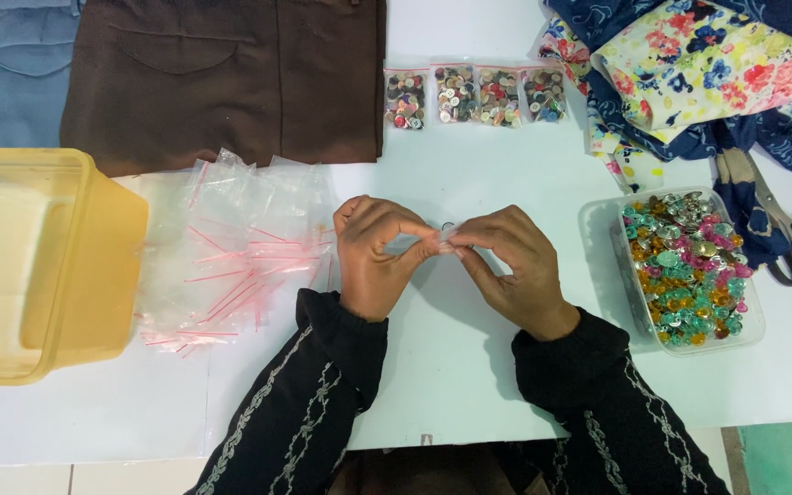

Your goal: The person selects small metal buttons from a container, arranges them on a white table, and places them into small clear plastic bags. They repeat this process with turquoise buttons, sealing each bag after filling it.

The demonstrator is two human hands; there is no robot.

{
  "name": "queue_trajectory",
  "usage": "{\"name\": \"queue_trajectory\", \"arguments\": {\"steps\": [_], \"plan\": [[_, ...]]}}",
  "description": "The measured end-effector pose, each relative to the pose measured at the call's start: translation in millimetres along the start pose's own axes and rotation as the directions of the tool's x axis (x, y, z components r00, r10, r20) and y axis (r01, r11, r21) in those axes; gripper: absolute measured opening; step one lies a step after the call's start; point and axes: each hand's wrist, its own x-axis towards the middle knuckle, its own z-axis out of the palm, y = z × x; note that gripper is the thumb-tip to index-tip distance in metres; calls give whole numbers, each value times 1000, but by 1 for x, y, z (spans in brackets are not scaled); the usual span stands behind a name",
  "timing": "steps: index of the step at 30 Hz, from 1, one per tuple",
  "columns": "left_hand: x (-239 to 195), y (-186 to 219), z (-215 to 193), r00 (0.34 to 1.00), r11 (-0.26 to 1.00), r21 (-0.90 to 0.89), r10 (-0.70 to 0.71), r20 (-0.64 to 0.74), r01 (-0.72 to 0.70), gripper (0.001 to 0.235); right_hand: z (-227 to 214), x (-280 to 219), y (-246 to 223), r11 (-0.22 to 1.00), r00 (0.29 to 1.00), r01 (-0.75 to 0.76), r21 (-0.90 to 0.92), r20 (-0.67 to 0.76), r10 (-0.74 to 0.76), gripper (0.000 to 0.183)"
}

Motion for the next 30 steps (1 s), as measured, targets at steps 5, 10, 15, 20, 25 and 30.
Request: {"name": "queue_trajectory", "arguments": {"steps": [5,10,15,20,25,30], "plan": [[2,9,-3,994,999,-17,-37,104,39,38,-4,6,1,999,999,27,16,30,-28,19],[-2,6,-2,957,992,-1,-125,261,129,77,-9,5,2,998,998,48,30,25,-49,16],[-5,-5,2,950,995,48,-94,296,83,59,-10,4,3,997,989,9,71,147,-20,18],[-6,-5,3,954,995,83,-69,291,46,66,-7,7,-1,997,990,55,59,126,-62,9],[-3,2,2,959,997,76,-47,280,27,63,-9,2,4,999,994,32,25,101,-35,8],[0,6,-1,962,998,51,-40,270,28,58,-9,-3,10,999,993,-19,-29,113,22,13]]}}
